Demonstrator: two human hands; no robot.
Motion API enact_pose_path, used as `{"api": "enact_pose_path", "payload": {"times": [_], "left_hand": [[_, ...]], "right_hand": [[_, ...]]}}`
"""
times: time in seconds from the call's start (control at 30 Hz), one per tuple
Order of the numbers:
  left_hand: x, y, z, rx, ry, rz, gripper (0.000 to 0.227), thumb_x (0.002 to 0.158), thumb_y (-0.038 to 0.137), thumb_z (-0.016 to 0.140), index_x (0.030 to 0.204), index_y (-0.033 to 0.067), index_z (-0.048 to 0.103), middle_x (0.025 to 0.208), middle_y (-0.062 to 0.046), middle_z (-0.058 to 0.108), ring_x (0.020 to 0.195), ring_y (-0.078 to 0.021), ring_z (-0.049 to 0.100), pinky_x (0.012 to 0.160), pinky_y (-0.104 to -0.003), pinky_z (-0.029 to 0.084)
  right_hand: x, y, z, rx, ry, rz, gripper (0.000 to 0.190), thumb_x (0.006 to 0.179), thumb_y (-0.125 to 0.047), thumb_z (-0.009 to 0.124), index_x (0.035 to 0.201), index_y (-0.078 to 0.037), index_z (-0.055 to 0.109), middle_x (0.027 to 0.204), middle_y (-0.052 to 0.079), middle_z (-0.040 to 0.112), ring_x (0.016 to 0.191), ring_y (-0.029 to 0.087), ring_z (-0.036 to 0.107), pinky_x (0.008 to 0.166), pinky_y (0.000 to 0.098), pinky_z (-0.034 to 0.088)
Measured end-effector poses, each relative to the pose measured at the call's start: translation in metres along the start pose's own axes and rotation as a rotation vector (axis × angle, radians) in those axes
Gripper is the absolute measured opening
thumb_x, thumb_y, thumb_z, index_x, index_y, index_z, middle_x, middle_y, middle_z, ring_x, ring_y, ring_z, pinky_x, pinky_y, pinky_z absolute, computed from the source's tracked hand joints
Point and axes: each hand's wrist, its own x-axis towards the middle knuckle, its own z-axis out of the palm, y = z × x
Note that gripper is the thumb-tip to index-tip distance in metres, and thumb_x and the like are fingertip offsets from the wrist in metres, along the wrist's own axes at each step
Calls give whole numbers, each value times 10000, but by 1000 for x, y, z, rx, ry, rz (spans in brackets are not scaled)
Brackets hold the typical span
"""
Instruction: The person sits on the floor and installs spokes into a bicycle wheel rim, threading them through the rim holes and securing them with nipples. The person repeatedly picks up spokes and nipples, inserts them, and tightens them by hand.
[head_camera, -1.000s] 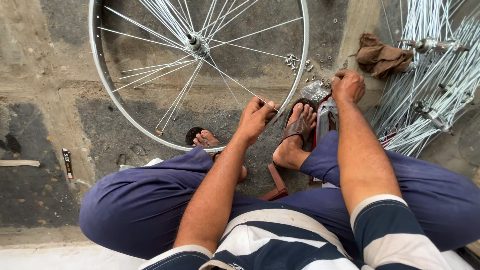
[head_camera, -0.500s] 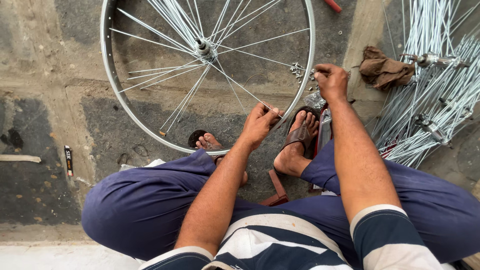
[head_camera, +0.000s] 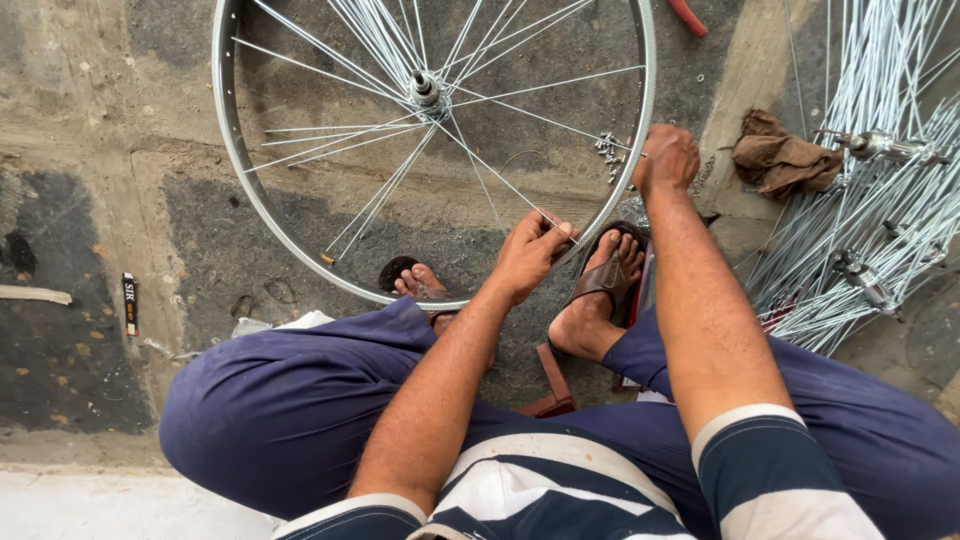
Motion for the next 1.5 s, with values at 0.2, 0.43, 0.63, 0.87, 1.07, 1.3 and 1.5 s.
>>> {"api": "enact_pose_path", "payload": {"times": [0.2,0.43,0.63,0.87,1.07,1.3,1.5], "left_hand": [[0,2,2,-5,4,1,221,1011,235,626,1060,23,588,1029,-95,735,927,-133,687,829,-299,565],[-1,5,3,25,33,-27,231,987,240,647,1058,26,596,1009,-84,726,926,-136,688,820,-293,568],[5,1,7,53,53,46,242,974,244,676,1043,20,620,963,-78,705,878,-139,665,788,-300,554],[5,-1,6,147,94,90,271,960,277,690,1038,19,658,934,-75,713,847,-159,649,749,-334,528],[18,-16,5,291,147,124,330,943,356,676,1036,40,656,934,-130,767,838,-235,712,749,-391,543],[29,-22,14,511,236,202,354,974,422,616,1078,85,652,1012,-159,743,971,-342,703,830,-485,523],[14,-2,20,425,178,81,348,984,462,532,1110,146,605,1003,-112,740,985,-309,712,855,-488,512]], "right_hand": [[-10,-14,-9,203,-91,44,280,1020,-153,472,775,-141,607,793,81,692,589,129,583,562,279,523],[-31,12,-48,1145,-316,211,72,949,-23,655,1002,-25,607,860,125,690,704,219,711,575,321,619],[-79,9,-101,1290,-435,123,109,942,-28,700,1028,-63,642,899,124,728,790,228,750,681,331,634],[-135,-10,-154,1327,-461,9,80,955,-15,677,1014,-53,639,898,130,711,799,239,726,704,345,631],[-190,-19,-165,1157,-492,-76,145,947,-1,680,1088,-27,660,938,129,718,847,245,733,780,356,640],[-232,-9,-128,956,-544,-111,169,952,82,689,1117,49,689,1026,145,741,924,232,745,831,332,640],[-222,0,-107,847,-483,-75,125,955,83,681,1068,32,688,994,129,739,883,203,746,789,292,639]]}}
